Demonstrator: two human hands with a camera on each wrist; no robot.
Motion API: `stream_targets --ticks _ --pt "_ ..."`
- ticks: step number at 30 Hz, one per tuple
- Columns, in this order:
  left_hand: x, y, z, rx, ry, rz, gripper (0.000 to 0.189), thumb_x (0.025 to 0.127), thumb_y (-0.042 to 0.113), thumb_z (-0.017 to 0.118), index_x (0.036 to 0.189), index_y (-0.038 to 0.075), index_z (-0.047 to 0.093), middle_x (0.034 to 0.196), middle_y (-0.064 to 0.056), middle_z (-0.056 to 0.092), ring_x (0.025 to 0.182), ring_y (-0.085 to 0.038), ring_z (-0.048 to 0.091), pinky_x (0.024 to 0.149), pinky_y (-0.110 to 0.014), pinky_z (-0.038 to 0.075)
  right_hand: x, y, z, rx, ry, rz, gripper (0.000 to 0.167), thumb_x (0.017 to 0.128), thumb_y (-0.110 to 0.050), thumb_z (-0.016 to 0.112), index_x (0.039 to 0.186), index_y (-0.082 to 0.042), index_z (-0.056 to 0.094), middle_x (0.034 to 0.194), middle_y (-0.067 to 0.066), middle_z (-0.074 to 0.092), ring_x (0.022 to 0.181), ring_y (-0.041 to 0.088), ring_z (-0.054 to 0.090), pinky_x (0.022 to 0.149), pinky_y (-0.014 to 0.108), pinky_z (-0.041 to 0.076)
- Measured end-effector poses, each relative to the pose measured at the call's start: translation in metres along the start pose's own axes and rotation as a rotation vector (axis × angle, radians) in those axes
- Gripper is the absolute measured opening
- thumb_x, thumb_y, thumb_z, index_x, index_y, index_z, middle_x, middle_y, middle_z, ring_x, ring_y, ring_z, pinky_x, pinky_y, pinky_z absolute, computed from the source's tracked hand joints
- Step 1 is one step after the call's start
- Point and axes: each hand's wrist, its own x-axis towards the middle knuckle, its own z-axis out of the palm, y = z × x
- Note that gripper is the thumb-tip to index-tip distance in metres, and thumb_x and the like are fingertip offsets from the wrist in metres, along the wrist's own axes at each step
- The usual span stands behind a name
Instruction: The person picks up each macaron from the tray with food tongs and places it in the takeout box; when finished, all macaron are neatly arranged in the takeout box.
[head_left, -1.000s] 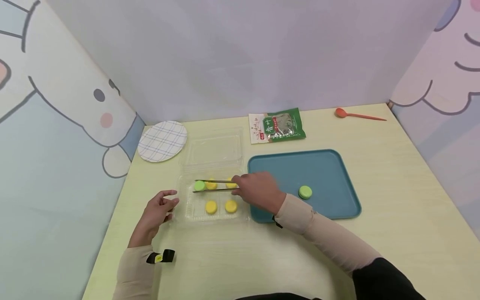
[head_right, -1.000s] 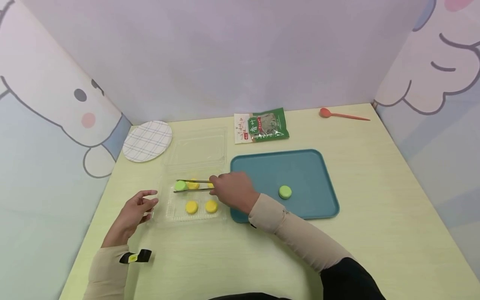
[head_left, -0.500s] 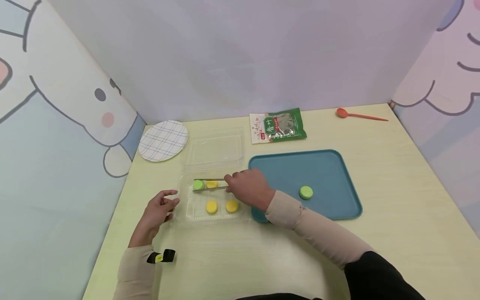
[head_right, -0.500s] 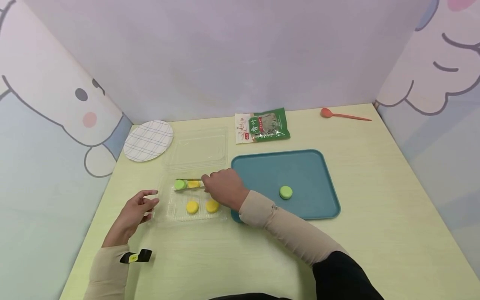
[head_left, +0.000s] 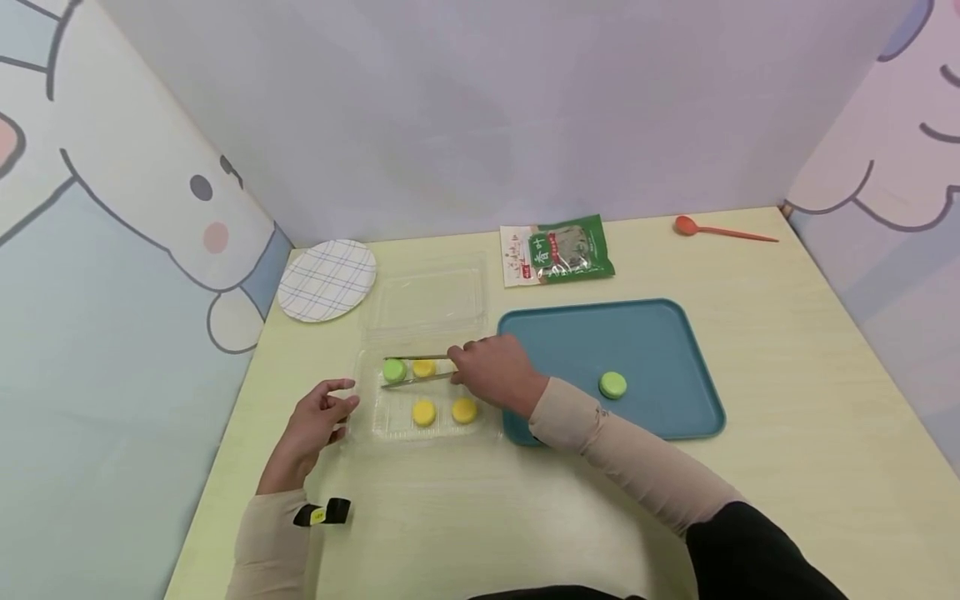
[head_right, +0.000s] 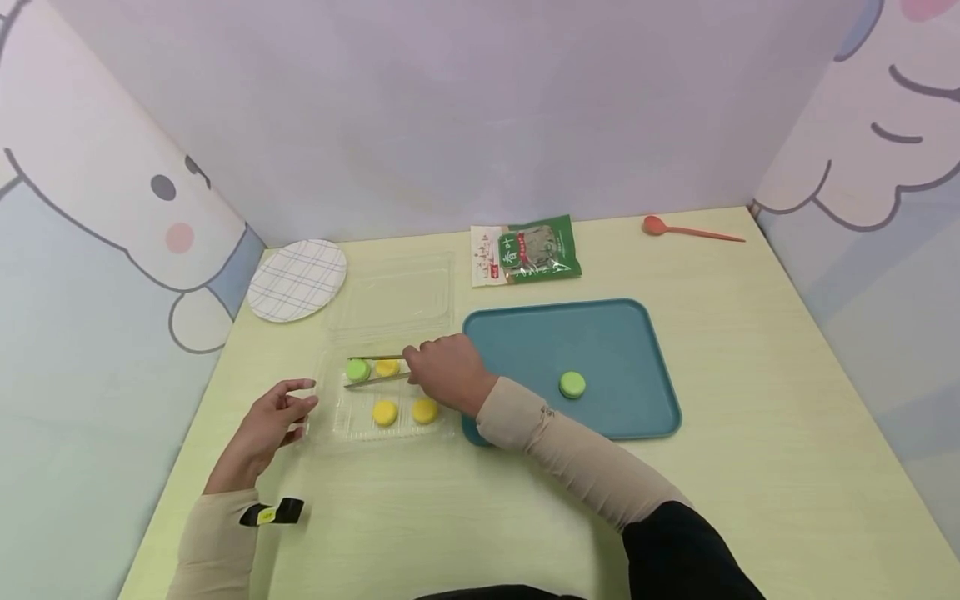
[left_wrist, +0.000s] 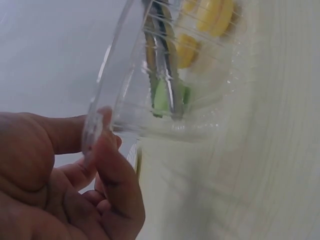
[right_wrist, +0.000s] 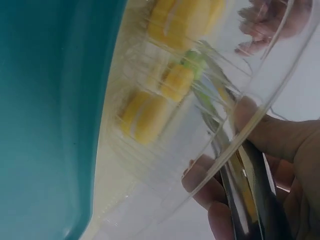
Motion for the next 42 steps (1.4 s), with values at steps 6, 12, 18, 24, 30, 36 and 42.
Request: stream_targets --ticks 6,12,18,24,30,36,42 --pt "0.001 -0.001 0.0 -0.007 -0.005 -0.001 0.044 0.104 0.021 0.06 0.142 0.005 0.046 0.089 -0.002 0.049 0.075 -0.015 0.051 0.064 -0.028 0.049 -0.009 0.002 -0.005 0.05 0.008 0.002 0.025 0.089 -0.041 0.077 0.095 -0.018 0.068 0.071 -0.002 0.064 0.051 0.015 0.057 0.04 0.029 0.036" --pt "0.001 0.0 0.0 -0.008 -0.003 0.0 0.044 0.103 0.02 0.06 0.142 0.005 0.045 0.089 -0.002 0.049 0.073 -0.014 0.051 0.065 -0.027 0.049 -0.02 0.006 -0.008 0.118 0.105 -0.002 0.026 0.088 -0.038 0.079 0.1 -0.017 0.07 0.07 -0.001 0.065 0.049 0.014 0.055 0.04 0.028 0.036" --pt "0.001 0.0 0.0 -0.003 0.004 -0.007 0.043 0.104 0.02 0.06 0.142 0.006 0.046 0.089 -0.002 0.049 0.074 -0.014 0.051 0.064 -0.028 0.048 -0.032 0.012 -0.007 0.2 0.156 0.053 0.035 0.086 -0.038 0.08 0.111 -0.015 0.071 0.08 -0.002 0.072 0.059 0.014 0.063 0.044 0.028 0.041" --pt "0.002 0.0 0.0 0.001 0.001 -0.018 0.043 0.104 0.02 0.059 0.142 0.006 0.046 0.09 -0.003 0.048 0.079 -0.017 0.051 0.065 -0.028 0.048 -0.048 0.013 -0.011 0.278 0.127 0.117 0.039 0.087 -0.039 0.079 0.116 -0.016 0.071 0.078 -0.004 0.07 0.06 0.012 0.063 0.045 0.026 0.039" --pt "0.001 0.002 -0.001 0.003 -0.004 -0.015 0.044 0.104 0.021 0.06 0.142 0.006 0.045 0.09 -0.002 0.048 0.08 -0.016 0.051 0.065 -0.027 0.049 -0.066 0.013 -0.019 0.342 0.161 0.163 0.042 0.086 -0.04 0.08 0.119 -0.015 0.072 0.093 -0.001 0.075 0.067 0.014 0.067 0.046 0.027 0.042" --pt "0.002 0.004 -0.001 0.007 -0.009 -0.006 0.043 0.104 0.021 0.06 0.142 0.005 0.045 0.089 -0.001 0.049 0.077 -0.014 0.051 0.066 -0.028 0.049 -0.083 0.016 -0.02 0.387 0.208 0.2 0.043 0.082 -0.036 0.084 0.118 -0.016 0.073 0.091 0.0 0.075 0.062 0.012 0.065 0.042 0.025 0.036" --pt "0.0 0.004 0.0 0.017 -0.009 -0.009 0.043 0.104 0.02 0.059 0.142 0.004 0.045 0.089 -0.002 0.049 0.079 -0.016 0.05 0.065 -0.028 0.048 -0.099 0.021 -0.015 0.371 0.272 0.231 0.047 0.078 -0.035 0.086 0.12 -0.019 0.074 0.083 -0.002 0.074 0.051 0.007 0.056 0.039 0.022 0.029"
